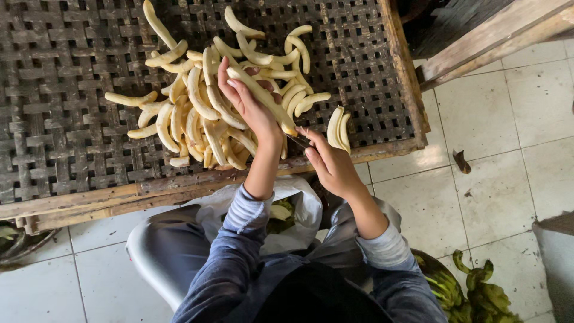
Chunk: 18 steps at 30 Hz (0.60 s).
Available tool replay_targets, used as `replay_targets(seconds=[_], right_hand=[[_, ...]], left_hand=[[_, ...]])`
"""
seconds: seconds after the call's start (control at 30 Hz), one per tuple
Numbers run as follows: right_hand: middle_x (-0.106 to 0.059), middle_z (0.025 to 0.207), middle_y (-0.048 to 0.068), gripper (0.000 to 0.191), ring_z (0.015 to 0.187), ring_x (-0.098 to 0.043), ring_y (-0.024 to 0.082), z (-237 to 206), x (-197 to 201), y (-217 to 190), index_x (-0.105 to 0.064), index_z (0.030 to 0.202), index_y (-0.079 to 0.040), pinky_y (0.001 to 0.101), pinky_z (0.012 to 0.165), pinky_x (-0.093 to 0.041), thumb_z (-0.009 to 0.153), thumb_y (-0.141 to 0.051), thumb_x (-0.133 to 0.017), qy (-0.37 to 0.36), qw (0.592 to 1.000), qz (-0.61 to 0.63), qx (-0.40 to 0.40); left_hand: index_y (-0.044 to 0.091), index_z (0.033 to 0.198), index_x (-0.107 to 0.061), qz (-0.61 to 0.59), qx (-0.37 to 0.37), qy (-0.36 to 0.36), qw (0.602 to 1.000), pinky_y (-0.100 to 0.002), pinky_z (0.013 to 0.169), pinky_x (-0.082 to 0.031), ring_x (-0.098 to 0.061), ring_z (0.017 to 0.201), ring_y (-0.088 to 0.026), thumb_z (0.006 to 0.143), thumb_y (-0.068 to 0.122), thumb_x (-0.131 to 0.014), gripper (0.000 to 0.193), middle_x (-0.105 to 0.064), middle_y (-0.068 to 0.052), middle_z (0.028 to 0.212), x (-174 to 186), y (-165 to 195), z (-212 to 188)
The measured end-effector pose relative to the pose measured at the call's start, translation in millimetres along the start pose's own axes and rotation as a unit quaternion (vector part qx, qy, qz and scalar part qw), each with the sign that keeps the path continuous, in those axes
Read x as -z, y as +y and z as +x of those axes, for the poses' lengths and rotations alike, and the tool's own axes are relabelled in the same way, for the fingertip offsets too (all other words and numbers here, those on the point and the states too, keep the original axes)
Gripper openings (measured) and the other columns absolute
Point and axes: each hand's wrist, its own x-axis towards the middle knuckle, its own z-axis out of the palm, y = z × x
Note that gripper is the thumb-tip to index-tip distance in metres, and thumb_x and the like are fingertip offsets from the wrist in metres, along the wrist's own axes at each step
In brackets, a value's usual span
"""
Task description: The person sits at a woven bamboo tray piled with bananas and peels them one at a time, using a small knife to help remove the peel by hand. Peeled bananas are placed in a pile on the tray and discarded peels drop into a bag below the workspace.
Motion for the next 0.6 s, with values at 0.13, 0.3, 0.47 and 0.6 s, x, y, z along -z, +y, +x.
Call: replay_targets(seconds=[0.13,0.3,0.47,0.6], right_hand=[[-0.066,0.093,0.012,0.041,0.078,-0.067,0.028,-0.2,-4.7,3.4,-0.048,0.149,-0.010,0.0382,0.069,-0.052,0.109,-0.021,-0.052,0.013,1.000,-0.011,0.026],[-0.066,0.095,0.014,0.042,0.079,-0.068,0.031,-0.3,-8.1,7.5,-0.047,0.150,-0.010,0.0401,0.069,-0.052,0.110,-0.023,-0.052,0.014,0.999,-0.025,0.026],[-0.067,0.096,0.013,0.041,0.078,-0.069,0.032,1.2,-13.6,12.0,-0.048,0.149,-0.010,0.0413,0.069,-0.052,0.110,-0.023,-0.051,0.034,0.996,-0.058,0.054],[-0.067,0.093,0.012,0.042,0.073,-0.068,0.031,2.2,-15.7,15.3,-0.047,0.149,-0.010,0.0419,0.066,-0.052,0.109,-0.023,-0.052,0.027,0.997,-0.057,0.039]], left_hand=[[0.024,0.154,-0.037,-0.011,0.026,-0.005,1.000,-0.024,0.051,-0.044,-0.055,0.070,-0.011,0.115,0.043,-0.038,0.044,-0.061,-0.005,0.109,0.1,3.3,-3.3],[0.026,0.151,-0.038,-0.048,0.064,-0.029,0.996,-0.026,0.051,-0.042,-0.054,0.070,-0.013,0.114,0.042,-0.038,0.040,-0.060,-0.005,0.110,1.7,5.9,-7.1],[0.026,0.148,-0.040,-0.062,0.109,-0.038,0.991,-0.027,0.052,-0.043,-0.054,0.071,-0.013,0.114,0.040,-0.038,0.037,-0.060,-0.006,0.109,1.7,9.2,-11.2],[0.025,0.146,-0.042,-0.051,0.140,-0.035,0.988,-0.026,0.050,-0.042,-0.053,0.069,-0.013,0.114,0.040,-0.038,0.036,-0.059,-0.005,0.106,-0.2,14.7,-18.0]])
